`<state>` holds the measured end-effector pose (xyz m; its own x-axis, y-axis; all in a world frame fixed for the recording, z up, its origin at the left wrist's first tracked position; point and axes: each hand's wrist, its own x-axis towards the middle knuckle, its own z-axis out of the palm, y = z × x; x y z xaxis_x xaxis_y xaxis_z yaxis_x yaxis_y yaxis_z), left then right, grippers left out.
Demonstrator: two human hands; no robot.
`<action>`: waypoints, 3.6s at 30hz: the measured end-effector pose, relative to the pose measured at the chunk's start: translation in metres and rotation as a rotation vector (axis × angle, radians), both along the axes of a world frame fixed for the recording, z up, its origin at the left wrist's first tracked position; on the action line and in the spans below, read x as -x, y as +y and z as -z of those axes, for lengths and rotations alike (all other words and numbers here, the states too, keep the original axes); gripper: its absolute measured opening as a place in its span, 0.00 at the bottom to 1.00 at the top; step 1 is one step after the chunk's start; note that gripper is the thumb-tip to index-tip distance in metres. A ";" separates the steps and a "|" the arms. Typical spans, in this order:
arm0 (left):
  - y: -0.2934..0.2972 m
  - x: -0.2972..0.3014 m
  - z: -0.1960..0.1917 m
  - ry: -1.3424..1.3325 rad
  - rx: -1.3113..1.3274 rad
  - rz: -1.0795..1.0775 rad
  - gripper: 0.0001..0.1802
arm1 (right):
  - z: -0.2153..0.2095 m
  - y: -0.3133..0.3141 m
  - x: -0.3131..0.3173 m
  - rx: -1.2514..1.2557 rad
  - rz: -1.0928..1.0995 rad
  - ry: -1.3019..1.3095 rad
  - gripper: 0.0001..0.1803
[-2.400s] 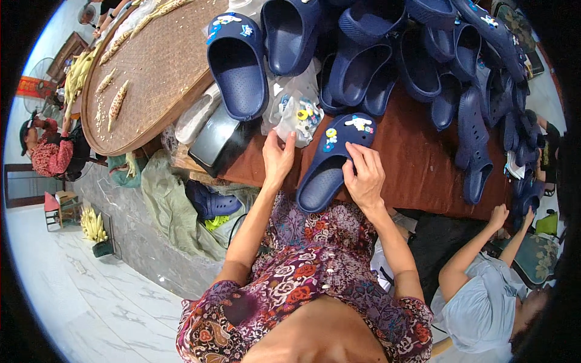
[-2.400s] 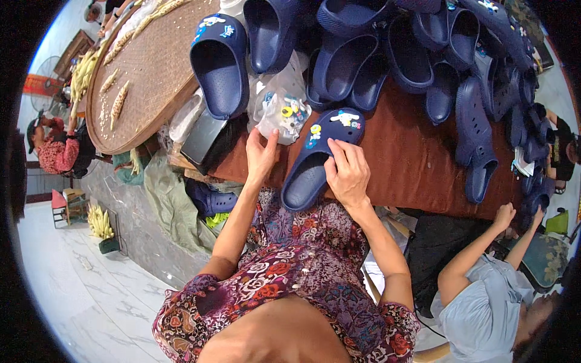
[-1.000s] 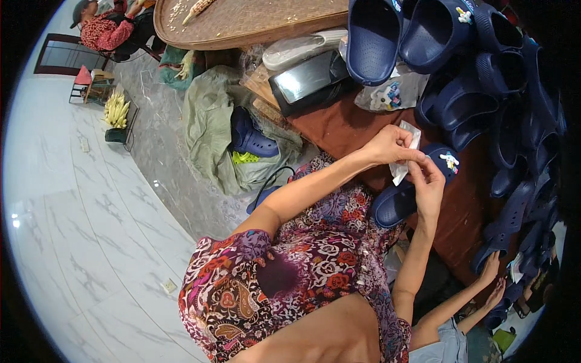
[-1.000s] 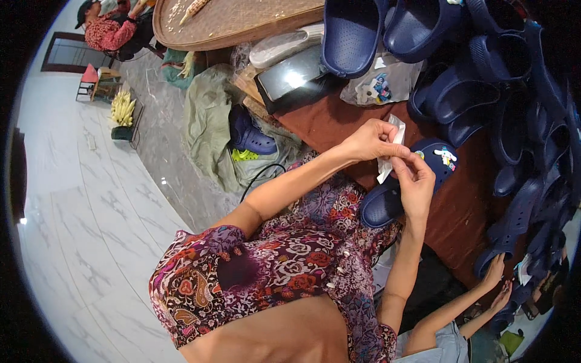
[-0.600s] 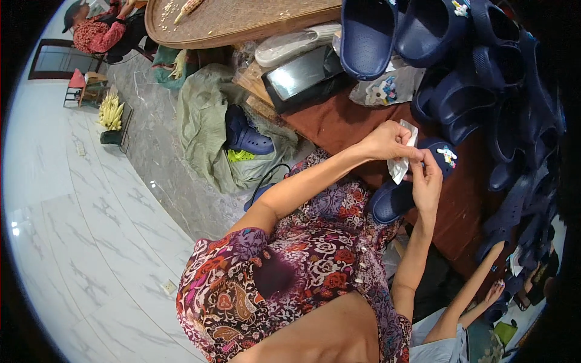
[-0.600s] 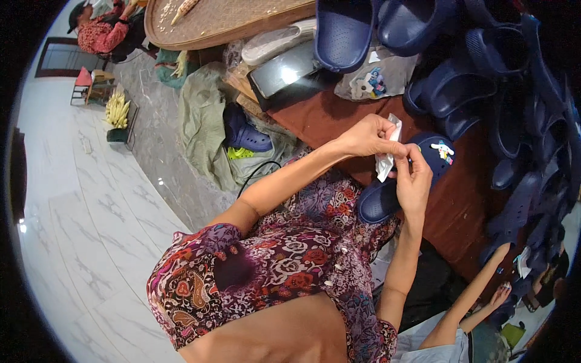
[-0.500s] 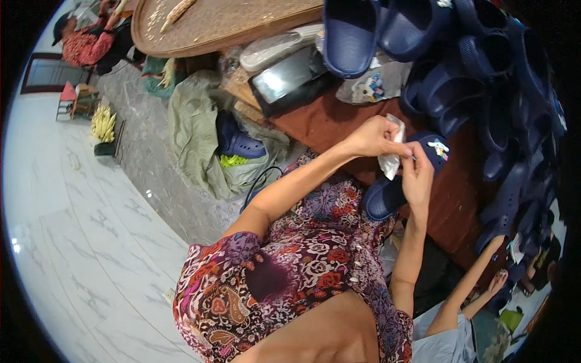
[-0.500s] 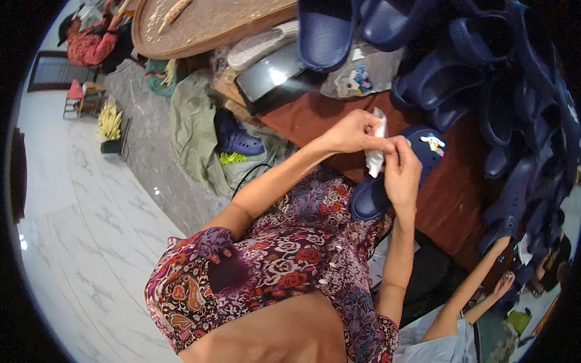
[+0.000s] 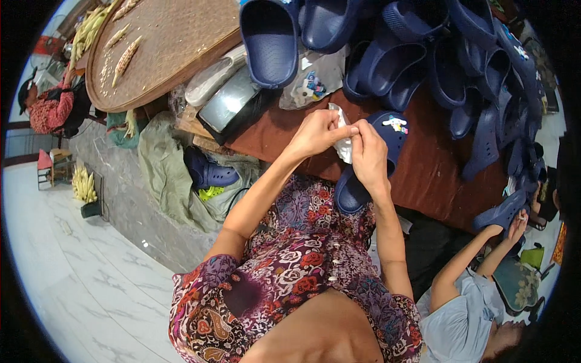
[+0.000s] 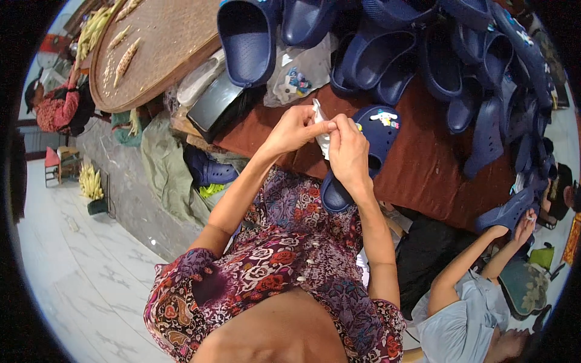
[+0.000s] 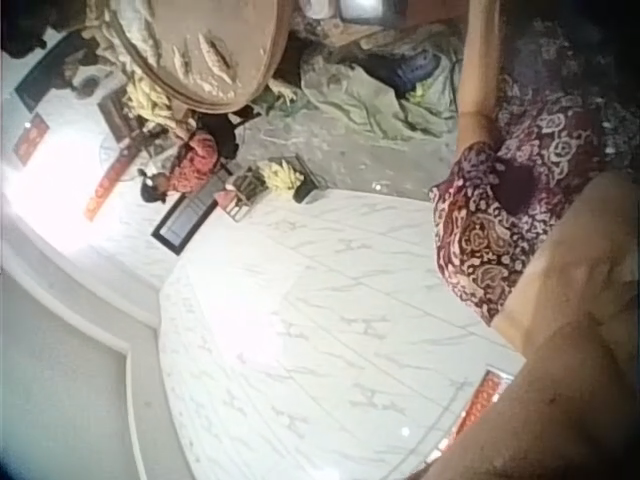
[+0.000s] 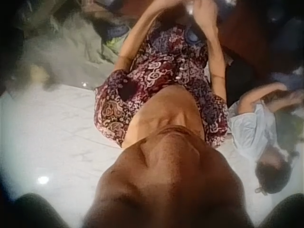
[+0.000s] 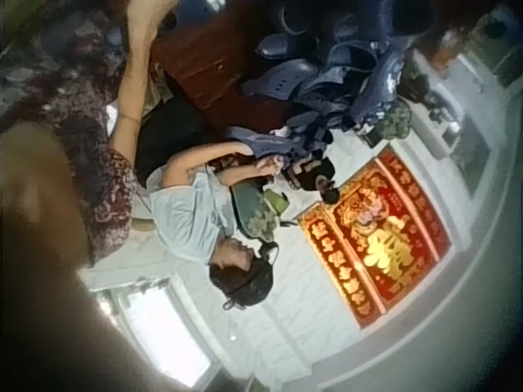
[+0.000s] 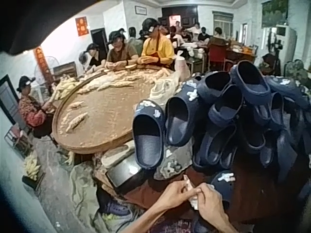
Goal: Attaching decorative charms to the holes of blue clog-style shoes.
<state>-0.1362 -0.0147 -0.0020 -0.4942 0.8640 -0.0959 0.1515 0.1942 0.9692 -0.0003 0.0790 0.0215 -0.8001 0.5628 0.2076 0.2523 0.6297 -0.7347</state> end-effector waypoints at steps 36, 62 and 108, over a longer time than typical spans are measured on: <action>-0.015 -0.013 -0.017 0.083 0.041 -0.014 0.06 | -0.008 0.006 -0.005 0.227 0.005 0.011 0.09; -0.004 -0.014 -0.046 0.315 0.174 -0.151 0.10 | 0.008 0.007 -0.005 -0.196 0.110 0.190 0.16; -0.022 0.006 -0.014 0.322 0.077 -0.397 0.24 | 0.063 -0.001 0.034 1.318 0.227 0.393 0.16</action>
<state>-0.1423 -0.0372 0.0122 -0.7978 0.6001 0.0587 0.3396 0.3667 0.8662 -0.0340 0.0783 -0.0418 -0.6794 0.6255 -0.3837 -0.1043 -0.5999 -0.7933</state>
